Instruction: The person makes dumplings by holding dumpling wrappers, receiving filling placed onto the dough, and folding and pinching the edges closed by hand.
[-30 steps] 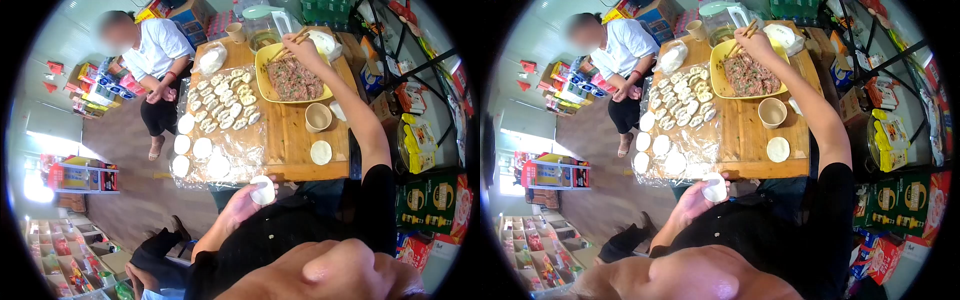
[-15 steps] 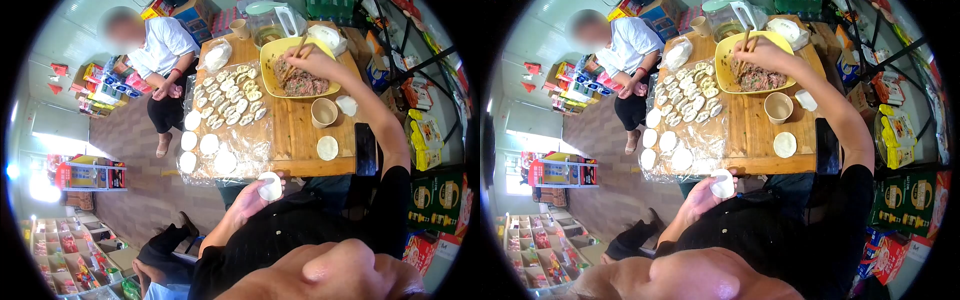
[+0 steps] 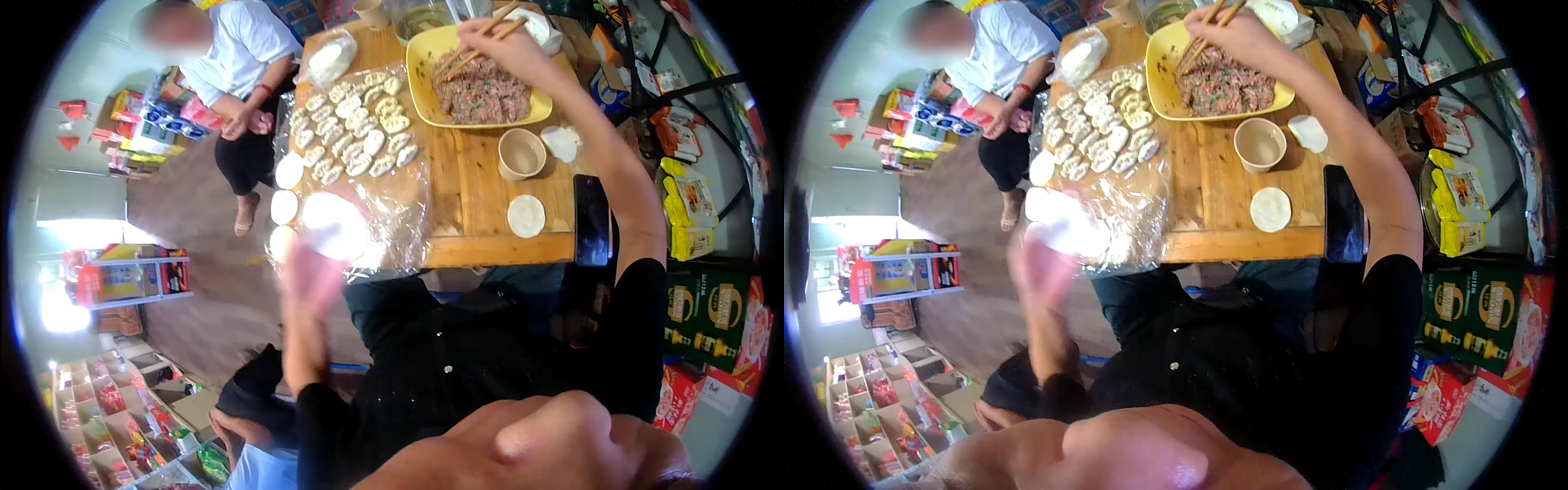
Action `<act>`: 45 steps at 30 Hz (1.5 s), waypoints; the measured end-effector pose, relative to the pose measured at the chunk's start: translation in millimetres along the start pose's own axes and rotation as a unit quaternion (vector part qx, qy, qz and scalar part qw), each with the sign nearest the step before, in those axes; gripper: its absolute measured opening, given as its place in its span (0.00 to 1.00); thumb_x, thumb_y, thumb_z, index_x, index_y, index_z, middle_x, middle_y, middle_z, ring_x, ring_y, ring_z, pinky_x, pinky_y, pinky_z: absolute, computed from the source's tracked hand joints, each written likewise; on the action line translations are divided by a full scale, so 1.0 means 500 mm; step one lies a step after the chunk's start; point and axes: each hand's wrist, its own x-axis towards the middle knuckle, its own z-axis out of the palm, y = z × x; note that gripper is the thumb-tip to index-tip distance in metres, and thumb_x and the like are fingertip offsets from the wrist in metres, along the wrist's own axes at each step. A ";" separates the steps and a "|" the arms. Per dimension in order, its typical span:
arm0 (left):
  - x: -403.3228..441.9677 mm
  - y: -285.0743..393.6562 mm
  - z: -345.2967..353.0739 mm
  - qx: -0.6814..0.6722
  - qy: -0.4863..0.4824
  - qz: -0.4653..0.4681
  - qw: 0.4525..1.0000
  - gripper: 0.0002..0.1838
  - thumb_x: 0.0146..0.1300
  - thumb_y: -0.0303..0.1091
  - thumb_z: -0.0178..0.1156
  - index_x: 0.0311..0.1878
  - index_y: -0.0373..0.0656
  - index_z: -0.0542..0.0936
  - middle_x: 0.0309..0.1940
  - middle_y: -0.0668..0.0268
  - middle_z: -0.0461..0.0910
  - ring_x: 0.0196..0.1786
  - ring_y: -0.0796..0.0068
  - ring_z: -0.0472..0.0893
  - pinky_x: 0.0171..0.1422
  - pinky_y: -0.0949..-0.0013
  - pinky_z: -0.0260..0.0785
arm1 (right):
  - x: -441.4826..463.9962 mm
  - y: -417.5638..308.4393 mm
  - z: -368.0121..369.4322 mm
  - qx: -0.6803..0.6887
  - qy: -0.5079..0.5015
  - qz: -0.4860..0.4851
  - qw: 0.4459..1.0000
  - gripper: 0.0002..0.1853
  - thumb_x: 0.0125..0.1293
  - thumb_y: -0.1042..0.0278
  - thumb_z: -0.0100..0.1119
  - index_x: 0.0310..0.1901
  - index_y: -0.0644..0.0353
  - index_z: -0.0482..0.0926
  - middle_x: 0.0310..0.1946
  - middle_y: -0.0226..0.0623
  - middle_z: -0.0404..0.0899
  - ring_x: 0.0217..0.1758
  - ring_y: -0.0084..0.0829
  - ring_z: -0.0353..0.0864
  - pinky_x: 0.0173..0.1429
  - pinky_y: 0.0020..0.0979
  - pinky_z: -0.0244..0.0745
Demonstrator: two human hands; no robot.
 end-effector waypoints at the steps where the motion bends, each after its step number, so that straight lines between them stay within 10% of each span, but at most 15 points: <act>1: 0.019 0.071 0.005 0.060 -0.023 0.106 0.992 0.25 0.62 0.32 0.56 0.61 0.32 0.67 0.55 0.51 0.74 0.59 0.55 0.75 0.64 0.53 0.68 | 0.004 0.022 -0.012 0.039 0.016 -0.008 0.999 0.17 0.70 0.59 0.56 0.51 0.63 0.79 0.40 0.35 0.83 0.45 0.25 0.83 0.49 0.25 0.79; 3: 0.044 0.198 0.041 -0.043 -0.144 0.134 0.979 0.28 0.65 0.32 0.53 0.65 0.28 0.62 0.63 0.48 0.66 0.65 0.54 0.69 0.71 0.51 0.63 | -0.006 0.042 -0.013 0.074 0.027 -0.009 0.997 0.15 0.71 0.62 0.56 0.51 0.64 0.79 0.40 0.34 0.82 0.45 0.25 0.83 0.46 0.23 0.80; 7: 0.074 0.231 0.088 0.078 -0.086 0.188 0.975 0.30 0.65 0.32 0.52 0.66 0.27 0.59 0.66 0.46 0.63 0.68 0.51 0.66 0.77 0.54 0.56 | -0.019 0.023 -0.004 0.020 -0.007 0.003 1.000 0.17 0.71 0.58 0.56 0.50 0.64 0.80 0.41 0.36 0.83 0.45 0.26 0.83 0.49 0.25 0.79; 11: 0.045 0.031 -0.008 0.159 0.111 -0.050 0.980 0.23 0.64 0.36 0.56 0.60 0.34 0.70 0.52 0.60 0.76 0.56 0.63 0.76 0.58 0.59 0.71 | -0.061 -0.007 0.039 -0.054 -0.047 0.068 0.995 0.21 0.68 0.47 0.51 0.43 0.58 0.82 0.34 0.35 0.84 0.37 0.27 0.81 0.45 0.32 0.75; 17: -0.053 -0.176 -0.021 -0.065 -0.072 -0.313 0.945 0.36 0.57 0.34 0.58 0.68 0.29 0.62 0.62 0.44 0.70 0.63 0.50 0.73 0.70 0.56 0.65 | -0.098 -0.055 -0.008 -0.077 -0.108 0.101 0.986 0.19 0.68 0.51 0.53 0.46 0.58 0.81 0.36 0.32 0.83 0.39 0.23 0.81 0.43 0.27 0.74; 24: -0.048 -0.190 -0.038 -0.096 -0.075 -0.293 0.948 0.32 0.61 0.32 0.56 0.67 0.28 0.63 0.61 0.44 0.72 0.62 0.51 0.74 0.69 0.59 0.67 | -0.119 -0.045 -0.123 0.136 -0.032 0.129 0.982 0.14 0.71 0.61 0.56 0.48 0.63 0.78 0.40 0.36 0.84 0.44 0.23 0.84 0.48 0.23 0.80; 45: -0.034 -0.193 -0.053 -0.084 -0.070 -0.283 0.953 0.33 0.61 0.35 0.57 0.66 0.28 0.63 0.59 0.45 0.73 0.61 0.52 0.75 0.69 0.57 0.66 | -0.108 -0.068 -0.028 0.066 -0.028 0.092 0.993 0.14 0.72 0.60 0.54 0.42 0.65 0.80 0.40 0.28 0.80 0.44 0.18 0.76 0.51 0.21 0.71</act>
